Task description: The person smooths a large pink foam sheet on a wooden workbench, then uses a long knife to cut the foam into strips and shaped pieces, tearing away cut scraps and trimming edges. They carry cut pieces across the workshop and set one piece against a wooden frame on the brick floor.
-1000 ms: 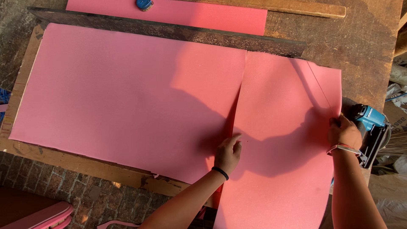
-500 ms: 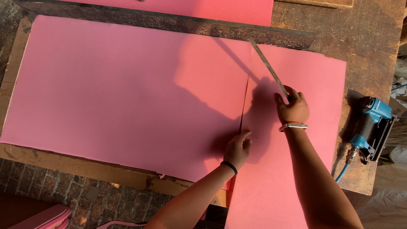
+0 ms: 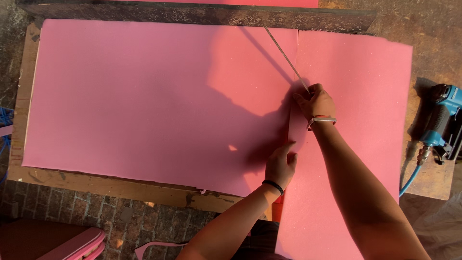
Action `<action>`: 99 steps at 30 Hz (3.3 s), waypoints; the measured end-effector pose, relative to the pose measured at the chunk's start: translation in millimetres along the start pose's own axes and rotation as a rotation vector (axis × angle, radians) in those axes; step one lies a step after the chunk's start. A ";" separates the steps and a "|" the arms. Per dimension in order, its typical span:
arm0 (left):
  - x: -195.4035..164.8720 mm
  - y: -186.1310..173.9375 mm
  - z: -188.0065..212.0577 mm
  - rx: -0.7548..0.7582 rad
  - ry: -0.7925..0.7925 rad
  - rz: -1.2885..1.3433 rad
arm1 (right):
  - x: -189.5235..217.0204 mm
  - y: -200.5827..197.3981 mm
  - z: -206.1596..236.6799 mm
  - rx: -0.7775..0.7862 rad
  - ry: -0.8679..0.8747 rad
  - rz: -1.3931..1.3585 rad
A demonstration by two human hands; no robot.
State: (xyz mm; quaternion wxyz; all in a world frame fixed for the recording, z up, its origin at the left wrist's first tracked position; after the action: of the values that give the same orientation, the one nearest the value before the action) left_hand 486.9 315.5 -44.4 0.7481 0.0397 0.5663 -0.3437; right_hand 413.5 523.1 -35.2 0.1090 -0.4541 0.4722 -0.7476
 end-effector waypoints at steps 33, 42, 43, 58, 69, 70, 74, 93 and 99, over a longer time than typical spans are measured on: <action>66.0 -16.7 127.0 0.394 -0.083 -0.150 | -52.6 43.1 266.3 0.024 0.204 -0.214; 81.6 -26.7 142.2 0.349 -0.125 -0.145 | -53.4 44.5 290.3 -0.007 0.225 -0.345; 81.8 -26.7 141.7 0.339 -0.120 -0.155 | -51.8 46.6 291.3 -0.008 0.209 -0.332; 83.7 -55.9 99.3 0.427 -0.137 -0.153 | -48.7 52.6 332.0 0.119 0.251 -0.188; 35.6 -36.8 85.3 0.483 0.621 -0.944 | -53.7 34.5 335.4 -0.068 0.531 -0.739; 34.0 -30.6 86.3 0.512 0.625 -1.023 | -57.3 28.6 338.0 -0.134 0.509 -0.750; 26.9 4.5 81.8 0.602 0.637 -1.201 | -79.1 6.1 352.1 -0.344 0.481 -0.823; -101.3 142.2 -147.6 0.165 0.522 -1.121 | -126.0 -77.0 243.8 -0.228 0.361 -0.559; -132.5 145.6 -233.3 0.142 0.443 -1.121 | -117.9 -82.1 161.2 -0.266 -0.065 0.020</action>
State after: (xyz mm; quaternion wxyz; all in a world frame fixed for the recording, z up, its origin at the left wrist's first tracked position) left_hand 360.8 593.1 -59.5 0.3132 -0.1443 0.6189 -0.7057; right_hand 627.9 538.6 -14.1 0.0704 -0.4838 0.5678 -0.6622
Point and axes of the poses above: each hand's wrist, its own z-axis away from the middle knuckle, its own y-axis out of the palm, x = y × z, the point moved 2 cm from there along -z, towards the middle knuckle, and after that the axes turned 14 degrees about -y, right-handed, at the moved point
